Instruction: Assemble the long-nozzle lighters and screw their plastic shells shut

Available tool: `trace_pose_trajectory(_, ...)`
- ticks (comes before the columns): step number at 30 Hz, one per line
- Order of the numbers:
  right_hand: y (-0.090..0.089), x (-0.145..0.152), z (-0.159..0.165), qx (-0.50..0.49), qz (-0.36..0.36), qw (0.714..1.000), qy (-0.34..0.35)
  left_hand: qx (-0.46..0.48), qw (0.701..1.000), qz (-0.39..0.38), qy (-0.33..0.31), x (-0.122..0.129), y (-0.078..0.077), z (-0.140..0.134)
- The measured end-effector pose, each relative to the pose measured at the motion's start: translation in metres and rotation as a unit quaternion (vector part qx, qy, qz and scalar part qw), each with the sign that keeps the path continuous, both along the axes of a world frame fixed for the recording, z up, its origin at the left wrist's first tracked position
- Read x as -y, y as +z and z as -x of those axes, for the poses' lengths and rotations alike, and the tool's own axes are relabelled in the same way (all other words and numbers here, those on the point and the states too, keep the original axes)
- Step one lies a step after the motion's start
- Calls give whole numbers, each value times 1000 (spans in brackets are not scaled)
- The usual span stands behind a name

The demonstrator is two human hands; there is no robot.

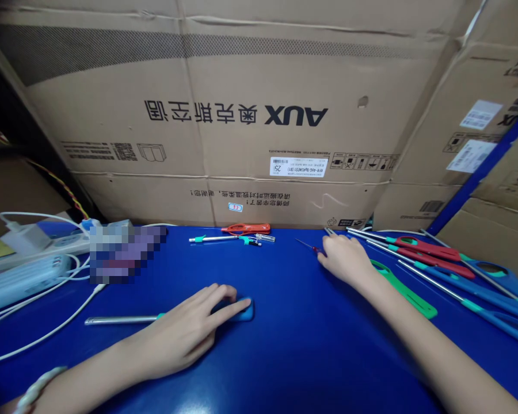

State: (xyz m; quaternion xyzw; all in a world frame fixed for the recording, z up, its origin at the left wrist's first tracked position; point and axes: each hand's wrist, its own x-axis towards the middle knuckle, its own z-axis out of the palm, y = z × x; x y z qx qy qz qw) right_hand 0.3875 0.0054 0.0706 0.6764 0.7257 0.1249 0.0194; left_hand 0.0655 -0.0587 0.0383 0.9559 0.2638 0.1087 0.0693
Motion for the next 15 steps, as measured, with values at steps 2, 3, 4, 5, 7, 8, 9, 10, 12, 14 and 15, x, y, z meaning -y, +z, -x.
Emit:
trace_pose_trajectory(2, 11, 2, -1, -27, -36, 999, -12, -8, 1000, 10, 1, 0, 0, 0)
trace_pose_trajectory(3, 17, 4, -1, -59, -65, 996, -16, -12, 1000, 13, 1, 0, 1, 0)
trace_pose_trajectory(4, 22, 6, -1, -117, -108, 987, -10, -14, 1000, 15, 2, 0, 1, -1)
trace_pose_trajectory(5, 27, 9, 0, -188, -150, 971, 9, -16, 1000, 17, 3, -1, 1, -1)
trace_pose_trajectory(7, 35, 16, 5, -350, -214, 909, 73, -18, 1000, 18, 3, 0, 1, -1)
trace_pose_trajectory(8, 37, 21, 10, -426, -221, 870, 113, -19, 1000, 19, 3, 0, 1, -2)
trace_pose_trajectory(9, 39, 26, 16, -490, -206, 834, 147, -20, 1000, 20, 1, 0, 1, -2)
trace_pose_trajectory(10, 41, 31, 23, -540, -184, 803, 173, -20, 1000, 21, -1, 0, 2, -3)
trace_pose_trajectory(12, 41, 42, 37, -600, -130, 760, 213, -19, 1000, 23, -7, 2, 2, -4)
trace_pose_trajectory(14, 38, 52, 50, -625, -78, 737, 246, -15, 999, 26, -11, 3, 1, -5)
trace_pose_trajectory(15, 36, 56, 56, -631, -58, 729, 258, -13, 999, 28, -12, 3, 1, -6)
